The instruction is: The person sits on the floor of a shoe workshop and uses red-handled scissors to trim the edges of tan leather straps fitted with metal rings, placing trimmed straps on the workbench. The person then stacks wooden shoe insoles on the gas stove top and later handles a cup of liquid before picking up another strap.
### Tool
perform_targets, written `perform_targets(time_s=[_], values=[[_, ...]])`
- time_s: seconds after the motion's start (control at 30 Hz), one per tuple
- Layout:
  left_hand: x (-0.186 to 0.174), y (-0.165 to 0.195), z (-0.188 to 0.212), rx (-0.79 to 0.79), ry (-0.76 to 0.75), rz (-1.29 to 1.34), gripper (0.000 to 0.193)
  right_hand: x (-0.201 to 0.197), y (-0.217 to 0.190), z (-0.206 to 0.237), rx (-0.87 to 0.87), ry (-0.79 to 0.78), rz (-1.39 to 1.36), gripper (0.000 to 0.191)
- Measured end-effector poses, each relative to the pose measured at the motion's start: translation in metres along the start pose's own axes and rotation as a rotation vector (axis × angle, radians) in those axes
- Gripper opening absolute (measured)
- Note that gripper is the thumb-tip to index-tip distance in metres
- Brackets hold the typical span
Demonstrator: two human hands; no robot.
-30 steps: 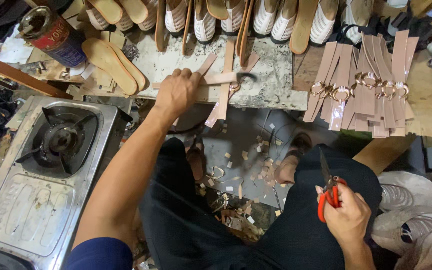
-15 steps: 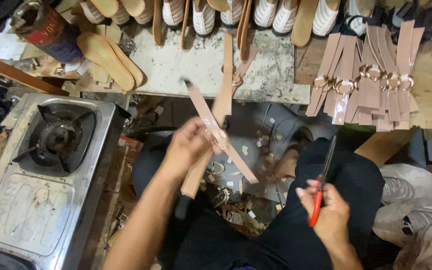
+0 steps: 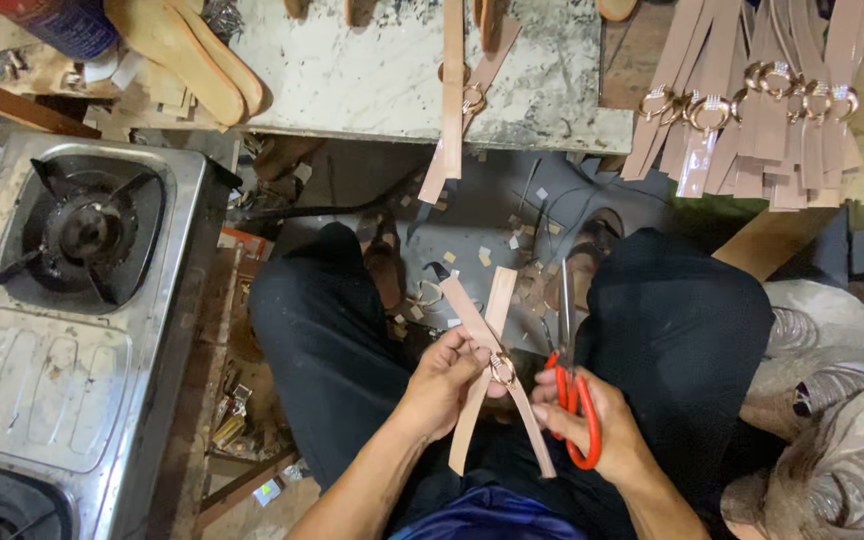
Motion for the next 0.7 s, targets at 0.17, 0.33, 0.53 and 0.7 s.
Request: perform_targets(time_s=[0.17,0.33,0.53,0.7], values=[[0.005,0.0,0.001,0.001,-0.008,-0.035,0.022,0.012,0.0,0.015,0.062,-0.044,-0.172,0.041],[0.018,0.005,0.004,-0.008,-0.019,-0.14,0.023,0.02,-0.014,0.018,-0.052,-0.104,-0.345,0.041],[0.042,0.067,0.018,0.303,-0.061,-0.829,0.021,-0.024,-0.013,0.023,-0.198,0.127,-0.427,0.025],[0.085,0.109,0.047,0.713,-0.081,-1.239,0.027,-0.037,-0.027,0.022,-0.32,0.071,-0.551,0.025]])
Point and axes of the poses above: each hand's wrist, its own z-axis away from the middle knuckle, its own x-axis out of the palm, y = z × x, the point moved 10 cm from there along -z, towards the middle knuckle, and after that the axes turned 5 degrees about -y, right-handed, at the moved point
